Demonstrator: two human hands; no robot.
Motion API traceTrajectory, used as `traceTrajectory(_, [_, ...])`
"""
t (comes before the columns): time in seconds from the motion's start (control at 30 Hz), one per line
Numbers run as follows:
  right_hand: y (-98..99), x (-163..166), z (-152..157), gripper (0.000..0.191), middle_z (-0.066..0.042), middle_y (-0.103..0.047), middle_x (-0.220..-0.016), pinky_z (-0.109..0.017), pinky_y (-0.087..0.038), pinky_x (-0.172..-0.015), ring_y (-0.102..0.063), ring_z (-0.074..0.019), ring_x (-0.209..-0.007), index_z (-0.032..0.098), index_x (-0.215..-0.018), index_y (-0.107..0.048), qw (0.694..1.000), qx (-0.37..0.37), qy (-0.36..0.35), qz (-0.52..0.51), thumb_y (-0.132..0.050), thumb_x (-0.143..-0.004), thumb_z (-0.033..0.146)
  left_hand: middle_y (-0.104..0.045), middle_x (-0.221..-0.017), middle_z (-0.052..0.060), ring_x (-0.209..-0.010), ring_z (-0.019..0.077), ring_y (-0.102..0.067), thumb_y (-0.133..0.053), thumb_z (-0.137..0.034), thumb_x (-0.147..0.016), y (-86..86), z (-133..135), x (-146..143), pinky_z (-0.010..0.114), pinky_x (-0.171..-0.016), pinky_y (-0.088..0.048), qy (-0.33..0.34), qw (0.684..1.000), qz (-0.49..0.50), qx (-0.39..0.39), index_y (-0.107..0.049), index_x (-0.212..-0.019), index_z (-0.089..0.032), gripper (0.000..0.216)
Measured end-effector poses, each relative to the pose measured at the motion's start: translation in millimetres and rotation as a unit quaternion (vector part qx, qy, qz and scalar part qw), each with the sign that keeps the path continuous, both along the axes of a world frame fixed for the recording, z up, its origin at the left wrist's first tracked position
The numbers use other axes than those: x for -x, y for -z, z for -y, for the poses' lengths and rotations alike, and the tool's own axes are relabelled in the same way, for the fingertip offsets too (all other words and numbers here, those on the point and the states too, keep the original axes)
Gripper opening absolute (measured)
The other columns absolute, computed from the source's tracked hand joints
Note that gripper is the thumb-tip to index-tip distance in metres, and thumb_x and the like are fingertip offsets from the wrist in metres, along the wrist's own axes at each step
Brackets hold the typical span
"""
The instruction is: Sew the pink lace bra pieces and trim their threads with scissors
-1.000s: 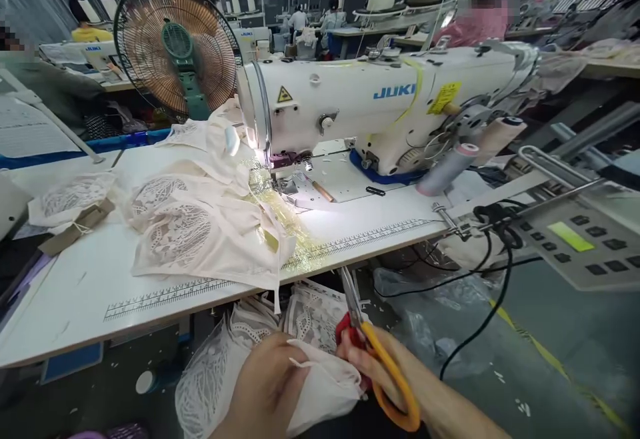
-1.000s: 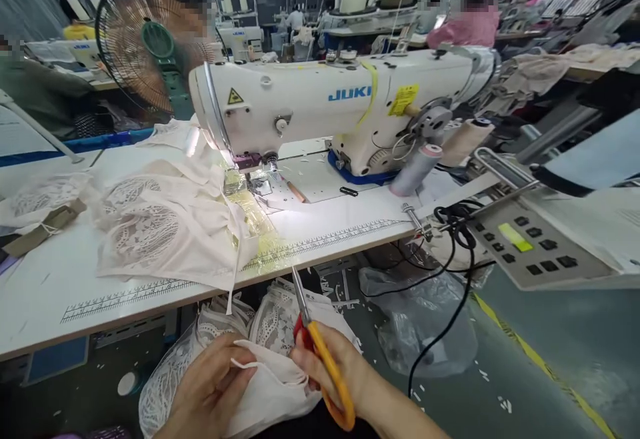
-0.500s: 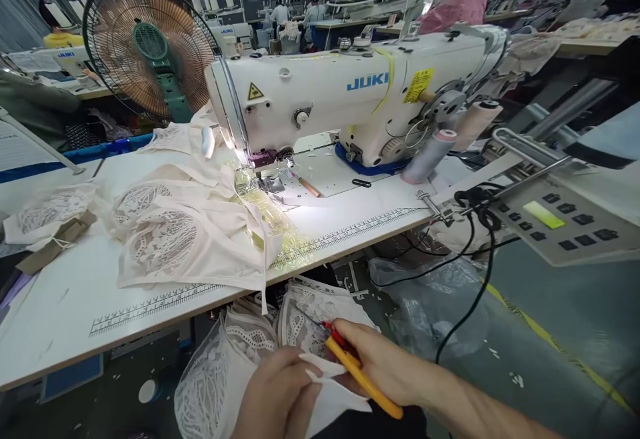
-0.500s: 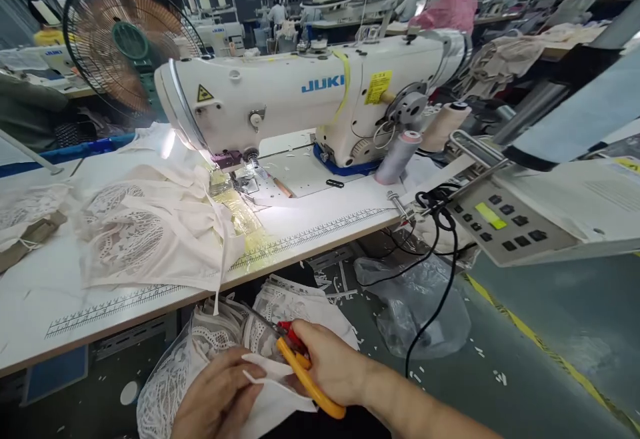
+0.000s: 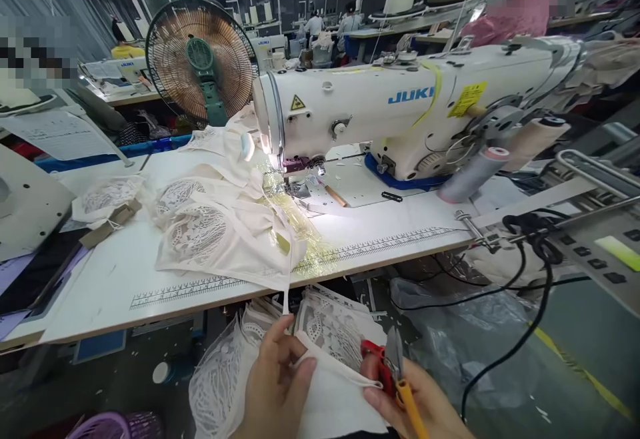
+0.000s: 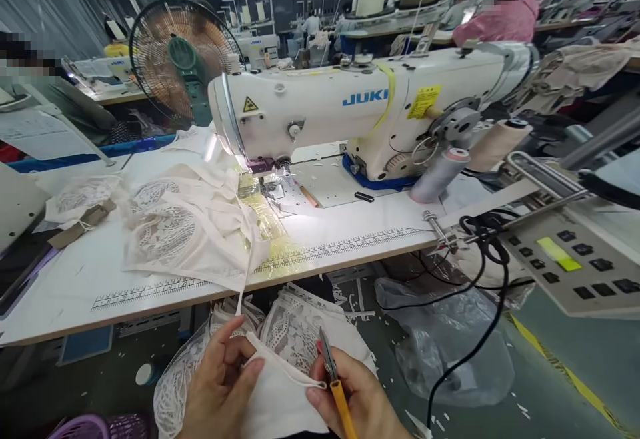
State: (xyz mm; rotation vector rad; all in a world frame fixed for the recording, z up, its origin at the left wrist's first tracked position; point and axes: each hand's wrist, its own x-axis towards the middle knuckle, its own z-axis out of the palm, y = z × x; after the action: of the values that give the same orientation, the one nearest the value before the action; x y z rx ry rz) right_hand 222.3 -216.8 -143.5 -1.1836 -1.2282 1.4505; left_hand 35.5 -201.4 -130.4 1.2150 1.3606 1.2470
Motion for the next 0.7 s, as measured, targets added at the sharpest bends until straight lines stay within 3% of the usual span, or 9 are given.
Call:
traceTrajectory(0.13, [0.5,1.8,-1.7,0.025,0.002,-0.047,-0.065,-0.026,-0.039,-0.054,-0.042,-0.0153,-0.058,0.023,-0.071,-0.050,0.999,-0.031,-0.015,0.039,-0.057,-0.084,0.042,-0.060,-0.072,-0.002,-0.057,0.0114,-0.054,-0.062,-0.043,-0.080,1.7,0.8,2.7,0.020,-0.051,-0.041,-0.005,1.000,0.004,0.011,-0.047,-0.123,-0.024,0.049])
traceTrajectory(0.3, [1.0,4.9,-3.0,0.022,-0.004,-0.059,-0.081,-0.031,-0.046,-0.061,-0.054,-0.0216,-0.071,0.024,-0.072,-0.048,0.999,-0.047,-0.011,0.016,-0.054,-0.086,0.040,-0.058,-0.073,-0.003,-0.055,0.0089,-0.052,-0.067,-0.043,-0.077,-2.7,-0.5,3.7,0.018,-0.051,-0.041,-0.023,0.998,0.039,0.035,-0.053,-0.117,-0.024,0.047])
traceTrajectory(0.53, [12.8,11.4,3.1,0.022,0.001,-0.051,-0.067,-0.028,-0.044,-0.060,-0.050,-0.0180,-0.063,0.025,-0.072,-0.053,0.999,-0.012,0.045,0.007,-0.060,-0.084,0.042,-0.058,-0.067,-0.003,-0.060,0.0109,-0.056,-0.077,-0.042,-0.067,-17.0,-5.3,1.3,0.018,-0.055,-0.045,-0.037,0.989,0.125,0.074,-0.064,-0.102,-0.020,0.043])
traceTrajectory(0.7, [14.6,16.4,2.7,0.022,0.000,-0.054,-0.072,-0.027,-0.045,-0.064,-0.051,-0.0165,-0.066,0.024,-0.075,-0.054,0.997,0.003,0.077,-0.021,-0.062,-0.083,0.043,-0.061,-0.069,-0.004,-0.063,0.0099,-0.058,-0.078,-0.040,-0.067,-15.1,-3.3,-2.2,0.016,-0.057,-0.046,-0.051,0.988,0.131,0.057,-0.067,-0.097,-0.023,0.036])
